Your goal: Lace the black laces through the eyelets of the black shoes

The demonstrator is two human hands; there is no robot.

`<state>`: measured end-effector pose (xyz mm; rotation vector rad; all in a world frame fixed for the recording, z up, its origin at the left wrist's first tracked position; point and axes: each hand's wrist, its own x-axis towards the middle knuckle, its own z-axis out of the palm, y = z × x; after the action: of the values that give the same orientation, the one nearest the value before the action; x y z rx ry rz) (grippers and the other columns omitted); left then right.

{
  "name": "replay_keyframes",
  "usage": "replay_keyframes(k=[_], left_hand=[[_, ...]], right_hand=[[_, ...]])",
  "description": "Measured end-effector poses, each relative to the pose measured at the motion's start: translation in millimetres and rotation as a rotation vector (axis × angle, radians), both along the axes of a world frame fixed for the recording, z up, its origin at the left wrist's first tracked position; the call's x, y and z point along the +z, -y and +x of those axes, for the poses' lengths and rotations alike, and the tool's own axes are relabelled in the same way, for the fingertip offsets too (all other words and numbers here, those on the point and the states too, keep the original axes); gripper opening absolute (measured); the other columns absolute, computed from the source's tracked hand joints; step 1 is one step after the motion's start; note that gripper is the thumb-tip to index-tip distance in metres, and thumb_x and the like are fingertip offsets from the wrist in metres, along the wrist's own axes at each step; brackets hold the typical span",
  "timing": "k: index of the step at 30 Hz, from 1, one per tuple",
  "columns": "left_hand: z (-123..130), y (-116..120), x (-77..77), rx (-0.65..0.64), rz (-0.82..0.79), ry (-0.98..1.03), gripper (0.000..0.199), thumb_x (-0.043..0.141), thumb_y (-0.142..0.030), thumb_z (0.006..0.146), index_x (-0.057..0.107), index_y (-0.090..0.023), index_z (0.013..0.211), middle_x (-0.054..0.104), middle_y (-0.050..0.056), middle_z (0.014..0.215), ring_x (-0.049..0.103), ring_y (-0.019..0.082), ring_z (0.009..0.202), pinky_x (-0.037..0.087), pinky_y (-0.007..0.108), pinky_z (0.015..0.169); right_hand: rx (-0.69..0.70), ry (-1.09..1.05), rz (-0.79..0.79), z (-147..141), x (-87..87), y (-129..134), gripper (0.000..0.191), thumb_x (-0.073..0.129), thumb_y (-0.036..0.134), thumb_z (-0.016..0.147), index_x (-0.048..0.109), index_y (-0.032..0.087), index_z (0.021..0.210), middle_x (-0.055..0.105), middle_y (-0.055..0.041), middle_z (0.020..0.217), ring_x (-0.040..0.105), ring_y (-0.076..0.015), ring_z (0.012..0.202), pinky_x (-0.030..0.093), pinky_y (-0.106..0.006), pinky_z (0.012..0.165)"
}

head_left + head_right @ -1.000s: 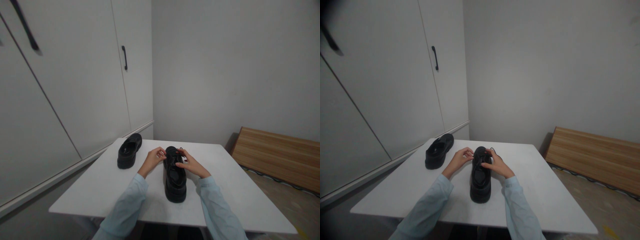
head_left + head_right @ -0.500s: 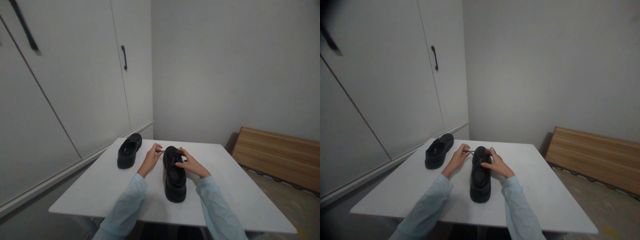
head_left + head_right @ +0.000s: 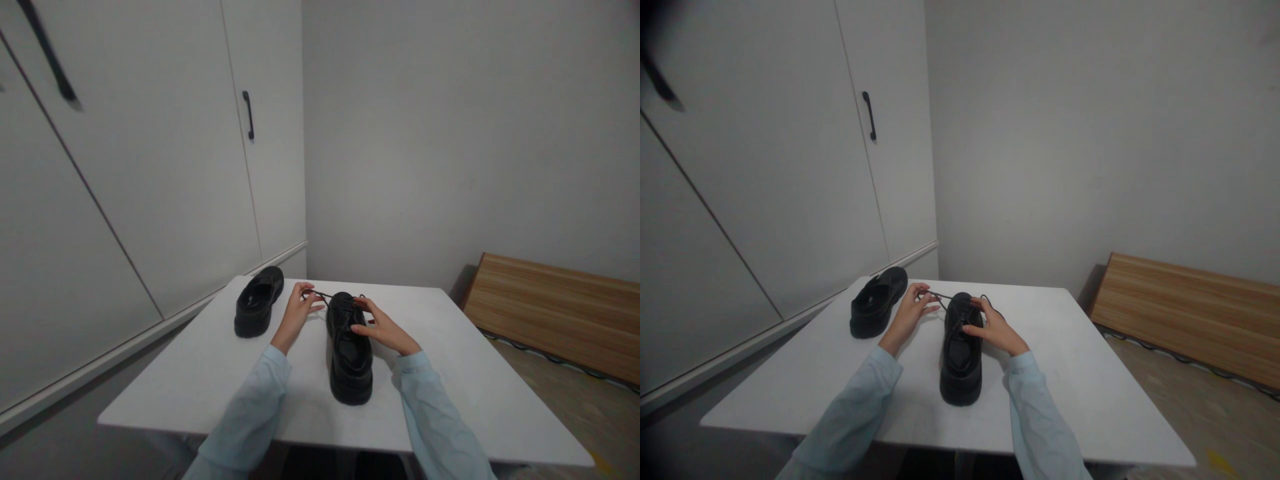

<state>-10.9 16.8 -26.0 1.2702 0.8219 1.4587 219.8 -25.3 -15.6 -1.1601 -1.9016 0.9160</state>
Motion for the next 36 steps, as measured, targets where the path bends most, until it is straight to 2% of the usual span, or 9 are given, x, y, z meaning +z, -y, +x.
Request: replay_keyframes(k=[5,16,23,27,31,36], left_hand=[[0.2,0.5,0.7,0.006,-0.026,0.083,0.032,0.064,-0.035,0.076,0.044,-0.020,0.097,0.049,0.001,0.095,0.067,0.018,0.085,0.059,0.034,0.070],[-1.8,2.3,10.2,0.187,0.033,0.142,0.032,0.064,-0.034,0.075,0.046,-0.019,0.097,0.053,0.003,0.096,0.064,0.012,0.074,0.057,0.025,0.058],[-6.2,1.2,10.4,0.400,0.190,-0.049,0.028,0.065,-0.033,0.074,0.056,-0.017,0.096,0.058,0.007,0.095,0.060,0.015,0.084,0.050,0.018,0.053],[-7.3,4.9,14.8,0.493,0.238,-0.070,0.025,0.064,-0.032,0.076,0.059,-0.015,0.093,0.062,0.006,0.091,0.059,0.011,0.070,0.048,0.019,0.053],[-4.5,10.7,20.5,0.490,0.235,-0.006,0.025,0.065,-0.034,0.076,0.057,-0.015,0.090,0.063,0.005,0.085,0.065,0.013,0.069,0.054,0.024,0.062],[3.5,18.0,24.6,0.379,0.207,0.002,0.026,0.067,-0.034,0.073,0.058,-0.015,0.088,0.066,0.005,0.083,0.068,0.017,0.075,0.056,0.032,0.074]], right_hand=[[0.000,-0.006,0.002,-0.6,1.7,0.9,0.068,0.070,0.042,0.070,0.041,0.023,0.129,0.048,-0.0124,0.136,0.044,-0.0263,0.126,0.038,-0.046,0.102],[-0.004,0.012,-0.016,1.3,-2.0,-1.8,0.069,0.070,0.043,0.070,0.040,0.023,0.129,0.047,-0.0117,0.136,0.044,-0.0259,0.126,0.037,-0.046,0.103],[-0.001,0.006,-0.016,1.1,-1.0,-0.6,0.069,0.070,0.044,0.070,0.041,0.023,0.129,0.047,-0.0117,0.136,0.043,-0.0256,0.127,0.037,-0.045,0.103],[0.002,0.009,-0.014,1.4,-1.6,-0.8,0.068,0.069,0.043,0.071,0.040,0.023,0.129,0.048,-0.0116,0.135,0.044,-0.0247,0.126,0.037,-0.045,0.103],[0.002,0.002,-0.007,1.2,-1.2,-0.6,0.068,0.069,0.042,0.071,0.040,0.023,0.129,0.049,-0.0115,0.134,0.045,-0.0249,0.126,0.036,-0.046,0.103],[0.002,-0.006,-0.007,-0.6,1.3,0.7,0.068,0.070,0.041,0.070,0.042,0.024,0.130,0.049,-0.0112,0.134,0.045,-0.0250,0.125,0.036,-0.046,0.103]])
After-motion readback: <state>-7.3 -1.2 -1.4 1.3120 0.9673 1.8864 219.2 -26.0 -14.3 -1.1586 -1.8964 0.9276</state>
